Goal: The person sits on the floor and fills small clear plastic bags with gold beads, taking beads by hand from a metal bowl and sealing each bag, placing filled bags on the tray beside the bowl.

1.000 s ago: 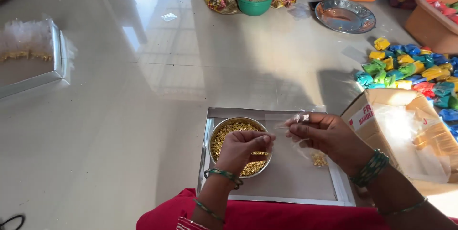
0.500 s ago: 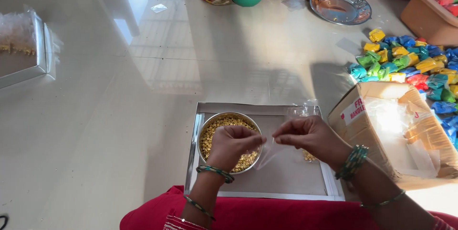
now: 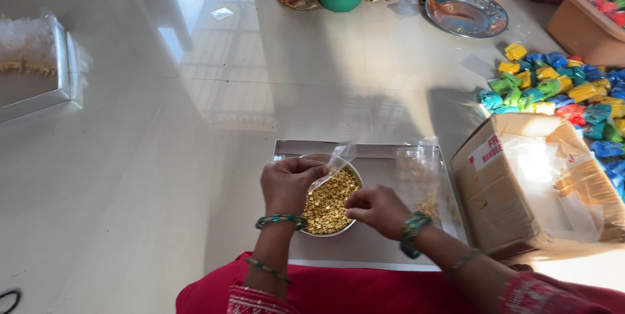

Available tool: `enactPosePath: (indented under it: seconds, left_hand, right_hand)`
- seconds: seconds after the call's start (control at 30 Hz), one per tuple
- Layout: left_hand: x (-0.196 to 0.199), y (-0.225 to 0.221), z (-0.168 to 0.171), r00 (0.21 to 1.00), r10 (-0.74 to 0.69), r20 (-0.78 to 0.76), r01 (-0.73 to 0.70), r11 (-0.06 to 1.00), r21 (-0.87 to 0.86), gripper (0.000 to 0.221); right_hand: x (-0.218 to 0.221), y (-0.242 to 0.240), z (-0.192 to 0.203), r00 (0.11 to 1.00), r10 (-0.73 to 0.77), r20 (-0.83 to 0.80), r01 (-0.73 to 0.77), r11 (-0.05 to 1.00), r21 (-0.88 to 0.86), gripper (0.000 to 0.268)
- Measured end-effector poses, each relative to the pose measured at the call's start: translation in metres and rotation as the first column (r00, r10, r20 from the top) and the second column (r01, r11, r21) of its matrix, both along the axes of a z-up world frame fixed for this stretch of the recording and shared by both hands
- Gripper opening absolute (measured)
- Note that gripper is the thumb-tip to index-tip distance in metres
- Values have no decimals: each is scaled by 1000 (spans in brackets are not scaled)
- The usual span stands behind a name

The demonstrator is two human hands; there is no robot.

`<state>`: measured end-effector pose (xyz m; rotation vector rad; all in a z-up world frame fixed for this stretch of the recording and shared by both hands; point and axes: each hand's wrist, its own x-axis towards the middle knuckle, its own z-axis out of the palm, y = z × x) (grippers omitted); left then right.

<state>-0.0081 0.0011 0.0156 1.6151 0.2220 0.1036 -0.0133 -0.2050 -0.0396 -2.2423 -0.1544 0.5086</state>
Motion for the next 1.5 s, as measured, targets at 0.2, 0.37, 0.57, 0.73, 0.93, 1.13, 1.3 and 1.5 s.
enactPosePath:
  seconds: [0.2, 0.37, 0.57, 0.73, 0.93, 1.13, 1.3, 1.5]
  left_hand:
    - [2, 3, -2, 999, 31, -22, -29, 996, 79, 9]
    - [-1, 3, 5, 994, 47, -94, -28, 980, 197, 13]
    - [0, -1, 1, 984, -22, -174, 62, 973, 223, 15]
    - [-9, -2, 10, 974, -13, -226, 98, 923, 371, 16]
    - [-10, -6, -1, 948, -61, -312, 202, 874, 442, 11]
    - [-4, -9, -10, 925, -176, -337, 305, 874, 380, 15]
    - [-5, -11, -9, 907, -224, -355, 348, 876, 335, 13]
    - [-7, -11, -6, 915, -233, -329, 338, 889, 309, 12]
  right_hand:
    - [16, 51, -45, 934, 153, 324, -35, 939, -342, 42]
    - [31, 47, -35, 991, -42, 127, 72, 969, -238, 16]
    - [31, -4, -11, 803, -192, -565, 514, 702, 492, 27]
    - [8, -24, 37, 783, -187, -593, 545, 665, 511, 29]
    - [5, -33, 86, 902, -133, -410, 377, 703, 603, 29]
    - [14, -25, 79, 998, -15, -69, 36, 947, 319, 24]
    - [8, -14, 87, 996, 48, 70, -50, 998, 38, 22]
    - [6, -12, 87, 992, -23, 121, 24, 1000, -3, 24]
